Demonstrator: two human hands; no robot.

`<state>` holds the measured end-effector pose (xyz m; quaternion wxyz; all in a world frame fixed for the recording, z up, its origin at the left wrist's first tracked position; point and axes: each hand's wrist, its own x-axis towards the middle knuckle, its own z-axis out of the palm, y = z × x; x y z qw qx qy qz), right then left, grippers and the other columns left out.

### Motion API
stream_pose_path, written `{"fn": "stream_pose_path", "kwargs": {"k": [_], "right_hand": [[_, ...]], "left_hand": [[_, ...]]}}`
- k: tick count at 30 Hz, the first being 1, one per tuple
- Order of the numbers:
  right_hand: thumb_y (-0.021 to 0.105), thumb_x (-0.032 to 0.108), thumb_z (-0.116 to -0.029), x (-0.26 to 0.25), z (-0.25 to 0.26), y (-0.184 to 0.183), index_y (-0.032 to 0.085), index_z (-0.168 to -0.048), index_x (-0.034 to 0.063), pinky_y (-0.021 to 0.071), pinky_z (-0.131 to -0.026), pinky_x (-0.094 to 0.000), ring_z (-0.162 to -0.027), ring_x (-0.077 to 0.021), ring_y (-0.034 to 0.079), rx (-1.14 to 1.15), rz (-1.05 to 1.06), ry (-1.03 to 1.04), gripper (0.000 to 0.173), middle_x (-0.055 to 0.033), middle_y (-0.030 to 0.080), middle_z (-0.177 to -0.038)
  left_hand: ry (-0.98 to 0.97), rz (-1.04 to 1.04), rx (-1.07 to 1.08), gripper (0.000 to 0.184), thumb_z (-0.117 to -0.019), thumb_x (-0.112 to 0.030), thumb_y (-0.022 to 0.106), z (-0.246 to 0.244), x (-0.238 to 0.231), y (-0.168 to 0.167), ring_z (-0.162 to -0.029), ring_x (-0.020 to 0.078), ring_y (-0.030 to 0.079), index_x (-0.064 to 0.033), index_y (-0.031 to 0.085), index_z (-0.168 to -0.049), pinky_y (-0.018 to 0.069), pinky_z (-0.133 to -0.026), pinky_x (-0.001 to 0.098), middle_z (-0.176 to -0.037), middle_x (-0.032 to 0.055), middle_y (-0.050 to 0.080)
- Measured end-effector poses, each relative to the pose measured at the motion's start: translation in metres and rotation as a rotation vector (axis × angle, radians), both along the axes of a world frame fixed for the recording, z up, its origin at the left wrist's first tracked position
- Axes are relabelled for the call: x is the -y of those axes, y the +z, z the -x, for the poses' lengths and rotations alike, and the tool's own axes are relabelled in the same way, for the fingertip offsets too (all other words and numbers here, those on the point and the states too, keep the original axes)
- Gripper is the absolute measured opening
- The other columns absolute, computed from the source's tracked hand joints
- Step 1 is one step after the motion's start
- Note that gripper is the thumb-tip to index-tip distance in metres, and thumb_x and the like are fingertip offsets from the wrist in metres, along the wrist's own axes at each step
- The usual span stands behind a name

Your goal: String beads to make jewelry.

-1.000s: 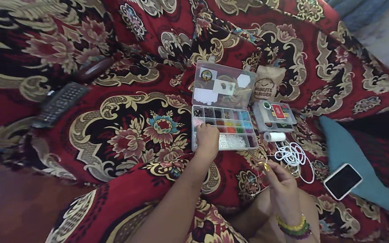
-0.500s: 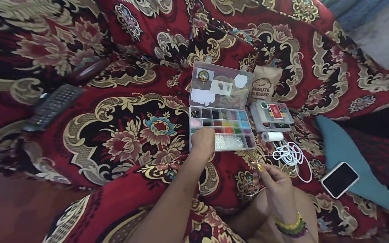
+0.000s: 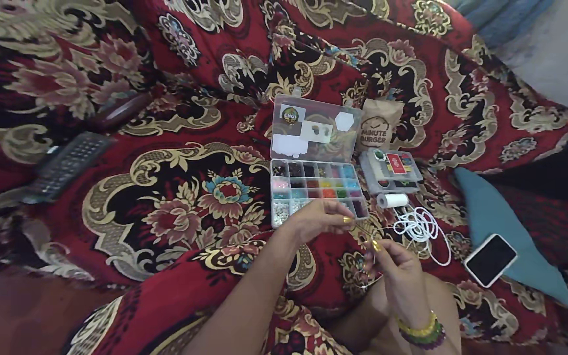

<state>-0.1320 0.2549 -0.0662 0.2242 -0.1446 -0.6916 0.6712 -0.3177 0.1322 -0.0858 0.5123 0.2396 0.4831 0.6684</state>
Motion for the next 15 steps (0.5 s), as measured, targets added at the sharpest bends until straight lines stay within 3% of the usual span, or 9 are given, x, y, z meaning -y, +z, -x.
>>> {"fn": "stream_pose_path", "kwargs": {"k": [7, 15], "right_hand": [[0.056, 0.005, -0.1004, 0.0027, -0.0011, -0.0007, 0.072, -0.096, 0.0025, 0.0589, -0.052, -0.0223, -0.059, -0.0091, 0.070, -0.016, -0.043, 0.023, 0.017, -0.0059, 0.077, -0.082], [0.057, 0.006, -0.0995, 0.0087, -0.0032, -0.0044, 0.068, -0.088, 0.0066, 0.0611, -0.056, -0.0245, -0.065, -0.0120, 0.073, -0.007, -0.082, 0.067, 0.016, -0.0076, 0.078, -0.090]], "left_hand": [[-0.185, -0.062, 0.068, 0.017, -0.1003, -0.001, 0.055, -0.0105, -0.0091, -0.0078, -0.079, 0.0054, 0.071, -0.0089, 0.070, -0.098, 0.0596, -0.077, 0.0241, -0.087, -0.0042, 0.075], [-0.224, -0.065, 0.061, 0.017, -0.0995, 0.000, 0.056, -0.0102, -0.0090, -0.0080, -0.076, 0.0056, 0.072, -0.0093, 0.070, -0.093, 0.0604, -0.076, 0.0242, -0.085, -0.0038, 0.075]]}}
